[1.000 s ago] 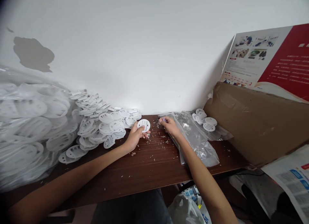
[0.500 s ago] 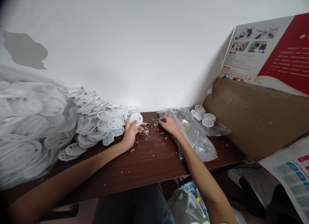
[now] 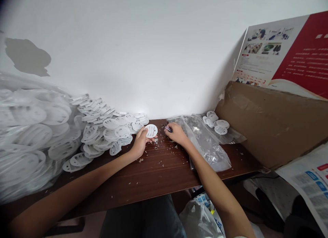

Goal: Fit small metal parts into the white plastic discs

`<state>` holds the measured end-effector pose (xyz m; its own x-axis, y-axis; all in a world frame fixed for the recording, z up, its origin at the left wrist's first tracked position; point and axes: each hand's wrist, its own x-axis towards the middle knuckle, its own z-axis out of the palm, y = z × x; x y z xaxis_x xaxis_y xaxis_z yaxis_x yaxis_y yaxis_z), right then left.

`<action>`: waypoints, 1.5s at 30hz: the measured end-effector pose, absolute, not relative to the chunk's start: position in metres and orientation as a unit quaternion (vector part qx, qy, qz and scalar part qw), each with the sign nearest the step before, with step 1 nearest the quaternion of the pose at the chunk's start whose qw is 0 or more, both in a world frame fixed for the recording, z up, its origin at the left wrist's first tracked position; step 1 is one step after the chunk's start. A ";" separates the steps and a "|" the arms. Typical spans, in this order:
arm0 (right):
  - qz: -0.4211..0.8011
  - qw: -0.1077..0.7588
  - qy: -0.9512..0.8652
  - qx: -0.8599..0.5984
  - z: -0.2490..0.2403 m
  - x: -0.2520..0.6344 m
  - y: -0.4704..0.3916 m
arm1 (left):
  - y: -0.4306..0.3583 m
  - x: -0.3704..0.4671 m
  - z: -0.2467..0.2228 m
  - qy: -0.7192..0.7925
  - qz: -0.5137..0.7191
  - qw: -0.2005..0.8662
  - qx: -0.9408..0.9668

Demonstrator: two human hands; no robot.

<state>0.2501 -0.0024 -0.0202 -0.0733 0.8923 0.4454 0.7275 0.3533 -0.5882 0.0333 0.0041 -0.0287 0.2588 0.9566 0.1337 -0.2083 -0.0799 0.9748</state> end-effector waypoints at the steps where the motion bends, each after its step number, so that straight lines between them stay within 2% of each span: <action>1: 0.130 0.418 -0.709 -0.554 -0.017 0.248 -0.004 | 0.003 0.033 -0.028 0.350 0.497 0.581 0.541; 4: 0.229 0.495 -0.666 -0.509 -0.012 0.243 -0.008 | 0.000 0.032 -0.025 0.352 0.481 0.571 0.564; 7: 0.282 0.536 -0.637 -0.477 -0.012 0.237 -0.009 | -0.002 0.031 -0.024 0.341 0.471 0.557 0.593; 14: 0.426 0.549 -0.539 -0.476 -0.014 0.224 -0.012 | -0.002 0.032 -0.025 0.324 0.473 0.557 0.601; 21: 0.455 0.541 -0.526 -0.474 -0.015 0.215 -0.014 | -0.001 0.032 -0.028 0.339 0.473 0.572 0.578; 28: 0.483 0.586 -0.478 -0.442 -0.013 0.213 -0.015 | 0.000 0.031 -0.028 0.353 0.459 0.581 0.572; 31: 0.468 0.587 -0.494 -0.439 -0.010 0.215 -0.017 | -0.001 0.032 -0.026 0.340 0.451 0.580 0.587; 36: 0.359 0.581 -0.553 -0.476 -0.012 0.212 -0.018 | -0.003 0.035 -0.028 0.293 0.465 0.579 0.602; 41: 0.270 0.578 -0.590 -0.496 -0.015 0.211 -0.016 | -0.002 0.036 -0.033 0.291 0.469 0.533 0.641; 45: 0.261 0.574 -0.598 -0.495 -0.014 0.211 -0.016 | -0.003 0.035 -0.033 0.306 0.461 0.509 0.660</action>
